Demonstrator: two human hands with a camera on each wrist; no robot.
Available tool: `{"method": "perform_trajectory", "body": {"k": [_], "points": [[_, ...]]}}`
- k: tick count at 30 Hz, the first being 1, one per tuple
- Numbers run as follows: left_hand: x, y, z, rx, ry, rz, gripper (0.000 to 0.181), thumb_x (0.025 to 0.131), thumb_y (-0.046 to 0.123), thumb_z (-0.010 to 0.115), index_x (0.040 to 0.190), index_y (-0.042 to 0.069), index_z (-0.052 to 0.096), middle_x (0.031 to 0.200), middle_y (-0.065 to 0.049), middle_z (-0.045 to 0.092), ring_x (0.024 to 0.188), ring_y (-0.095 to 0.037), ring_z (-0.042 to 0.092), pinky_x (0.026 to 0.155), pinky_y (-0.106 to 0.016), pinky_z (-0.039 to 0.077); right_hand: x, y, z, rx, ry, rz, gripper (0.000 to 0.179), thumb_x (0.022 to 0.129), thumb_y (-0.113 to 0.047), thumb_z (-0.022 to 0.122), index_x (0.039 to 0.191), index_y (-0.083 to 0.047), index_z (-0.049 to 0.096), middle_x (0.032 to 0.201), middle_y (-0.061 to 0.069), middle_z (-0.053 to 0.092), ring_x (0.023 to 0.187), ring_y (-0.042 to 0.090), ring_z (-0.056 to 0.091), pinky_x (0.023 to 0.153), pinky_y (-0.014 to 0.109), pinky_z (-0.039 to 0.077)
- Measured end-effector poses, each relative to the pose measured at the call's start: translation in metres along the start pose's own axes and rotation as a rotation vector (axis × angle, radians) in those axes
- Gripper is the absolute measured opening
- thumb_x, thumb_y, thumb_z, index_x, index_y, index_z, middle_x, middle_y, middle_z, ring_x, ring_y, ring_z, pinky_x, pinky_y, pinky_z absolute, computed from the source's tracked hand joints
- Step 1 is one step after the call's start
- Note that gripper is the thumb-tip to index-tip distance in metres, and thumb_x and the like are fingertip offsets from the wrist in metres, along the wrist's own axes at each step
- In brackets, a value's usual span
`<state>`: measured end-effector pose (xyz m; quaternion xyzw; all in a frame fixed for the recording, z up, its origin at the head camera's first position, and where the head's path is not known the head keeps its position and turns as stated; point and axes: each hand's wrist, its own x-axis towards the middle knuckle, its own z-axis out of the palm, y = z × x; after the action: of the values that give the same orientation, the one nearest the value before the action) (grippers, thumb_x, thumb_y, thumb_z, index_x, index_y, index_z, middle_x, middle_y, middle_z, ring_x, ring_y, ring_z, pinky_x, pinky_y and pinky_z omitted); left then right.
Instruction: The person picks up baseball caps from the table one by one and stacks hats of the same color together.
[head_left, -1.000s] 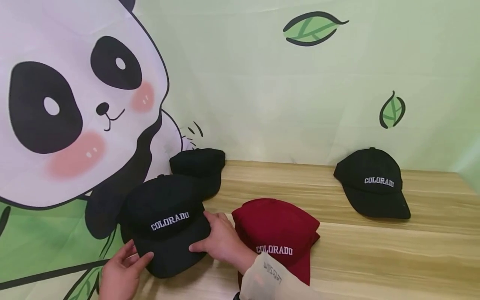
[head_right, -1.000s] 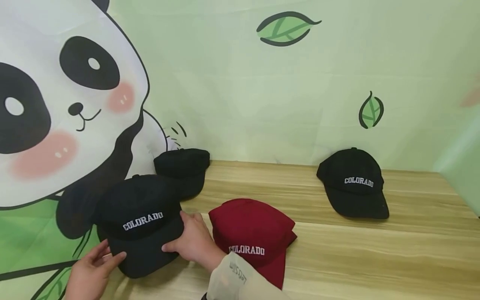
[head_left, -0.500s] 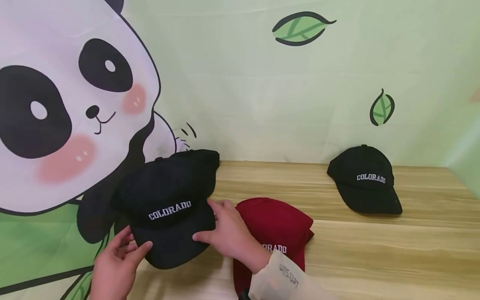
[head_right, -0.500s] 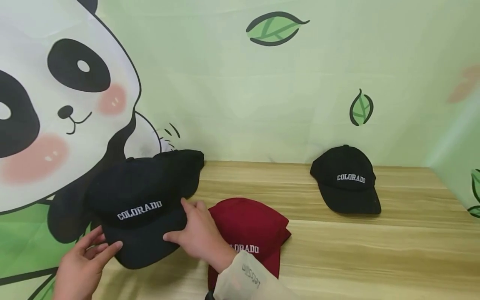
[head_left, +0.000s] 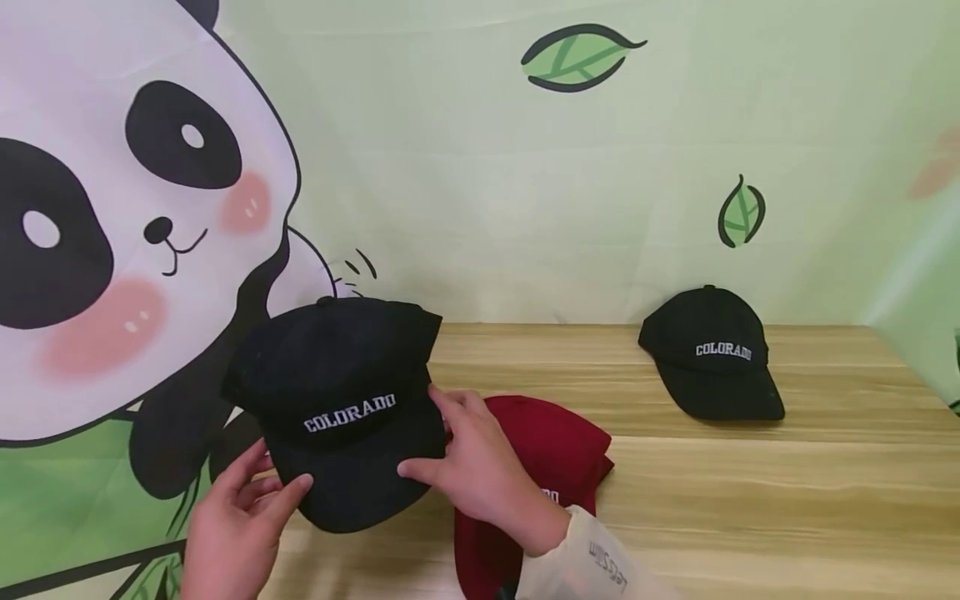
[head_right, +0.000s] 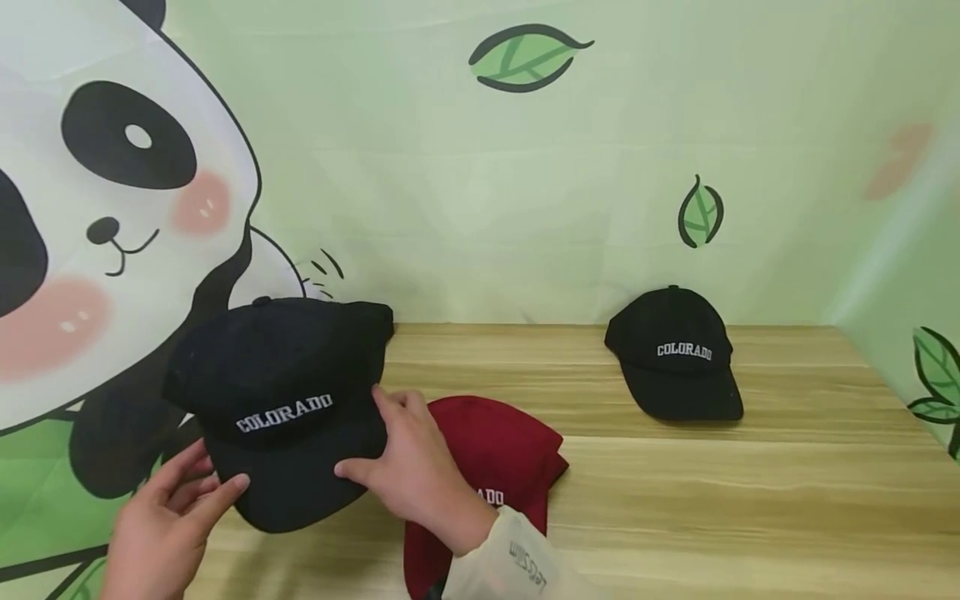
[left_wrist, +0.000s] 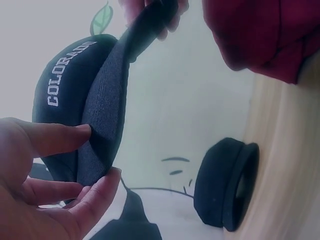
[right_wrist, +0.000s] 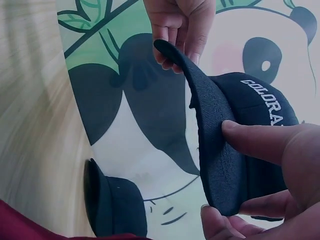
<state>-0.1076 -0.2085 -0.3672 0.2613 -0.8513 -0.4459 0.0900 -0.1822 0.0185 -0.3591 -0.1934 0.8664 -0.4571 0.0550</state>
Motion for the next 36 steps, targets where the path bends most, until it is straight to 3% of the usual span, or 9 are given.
{"method": "perform_trajectory", "body": {"k": [10,17,23,31,36], "points": [[-0.013,0.014,0.017,-0.016,0.005,0.098,0.071,0.087,0.028,0.073,0.146,0.004,0.040,0.131,-0.017,0.049,0.111,-0.033,0.062,0.085,-0.034,0.055,-0.017,0.008,-0.021,-0.039,0.051,0.007,0.089,0.074,-0.040,0.081,0.148,-0.014,0.040,0.131,0.006,0.049,0.093,0.017,0.052,0.072,0.024,0.049],[-0.020,0.030,0.029,-0.044,-0.061,0.148,0.070,0.088,0.023,0.072,0.147,0.008,0.039,0.130,-0.014,0.051,0.110,-0.029,0.061,0.088,-0.031,0.054,-0.031,0.018,-0.037,-0.043,0.119,0.015,0.088,0.073,-0.038,0.083,0.147,-0.014,0.042,0.130,0.006,0.050,0.088,0.017,0.053,0.070,0.023,0.048],[-0.026,0.046,0.042,-0.030,-0.118,0.165,0.074,0.088,0.026,0.072,0.150,0.011,0.035,0.131,-0.014,0.049,0.110,-0.028,0.060,0.093,-0.036,0.052,-0.043,0.025,-0.054,-0.023,0.180,0.063,0.087,0.071,-0.035,0.085,0.146,-0.015,0.044,0.124,0.005,0.051,0.083,0.015,0.052,0.070,0.024,0.048],[-0.036,0.066,0.060,-0.023,-0.154,0.233,0.074,0.087,0.023,0.073,0.150,0.010,0.035,0.131,-0.013,0.049,0.109,-0.025,0.061,0.092,-0.034,0.053,-0.057,0.038,-0.073,0.034,0.260,0.097,0.086,0.069,-0.028,0.088,0.143,-0.014,0.048,0.112,0.005,0.052,0.079,0.014,0.053,0.071,0.025,0.048],[-0.044,0.077,0.076,-0.018,-0.154,0.304,0.075,0.086,0.021,0.074,0.149,0.010,0.036,0.130,-0.014,0.050,0.107,-0.024,0.062,0.093,-0.038,0.052,-0.069,0.047,-0.087,0.034,0.302,0.114,0.086,0.069,-0.028,0.088,0.143,-0.014,0.047,0.116,0.006,0.053,0.079,0.014,0.054,0.073,0.024,0.049]]}}
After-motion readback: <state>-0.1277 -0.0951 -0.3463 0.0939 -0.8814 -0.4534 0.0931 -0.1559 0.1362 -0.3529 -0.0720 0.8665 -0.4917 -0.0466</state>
